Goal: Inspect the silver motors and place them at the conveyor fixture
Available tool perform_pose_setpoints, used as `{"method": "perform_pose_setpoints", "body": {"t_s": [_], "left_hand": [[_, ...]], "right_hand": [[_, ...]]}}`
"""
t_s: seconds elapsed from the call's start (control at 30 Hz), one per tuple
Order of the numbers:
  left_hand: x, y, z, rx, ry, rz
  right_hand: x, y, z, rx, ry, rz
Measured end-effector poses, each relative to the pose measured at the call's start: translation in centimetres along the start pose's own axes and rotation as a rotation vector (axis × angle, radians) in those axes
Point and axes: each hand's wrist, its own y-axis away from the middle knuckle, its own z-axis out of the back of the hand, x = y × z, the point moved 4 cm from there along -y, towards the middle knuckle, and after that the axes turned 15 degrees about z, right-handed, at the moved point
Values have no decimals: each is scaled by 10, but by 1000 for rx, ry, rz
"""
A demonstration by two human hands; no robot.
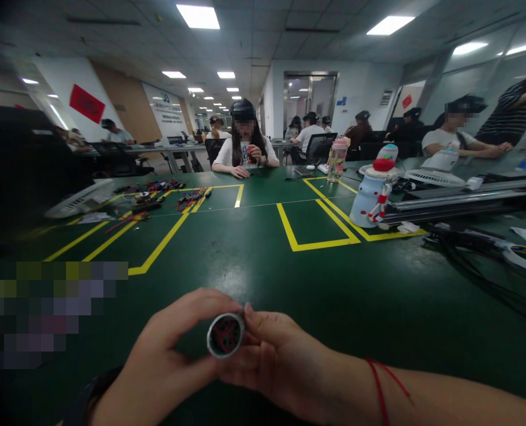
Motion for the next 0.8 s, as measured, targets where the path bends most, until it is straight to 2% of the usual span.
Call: {"method": "perform_pose_setpoints", "body": {"t_s": [0.17, 0.3, 0.37, 0.5, 0.57, 0.67, 0.8], "left_hand": [[9, -7, 13, -69, -16, 227], [21, -13, 17, -31, -54, 360], [23, -14, 14, 14, -83, 355], [20, -15, 1, 133, -58, 280], [20, -16, -4, 172, -56, 268], [26, -20, -11, 179, -115, 260], [37, -25, -19, 176, -241, 221]], "right_hand": [[10, 6, -7, -156, 128, 110], [30, 7, -9, -251, 350, 273], [39, 6, -11, -206, 566, 359], [52, 4, -21, -9, 1143, 568], [56, 2, -23, 57, 1339, 647], [60, -2, -19, 94, 1491, 722], [58, -9, -2, 114, 1573, 740]]}}
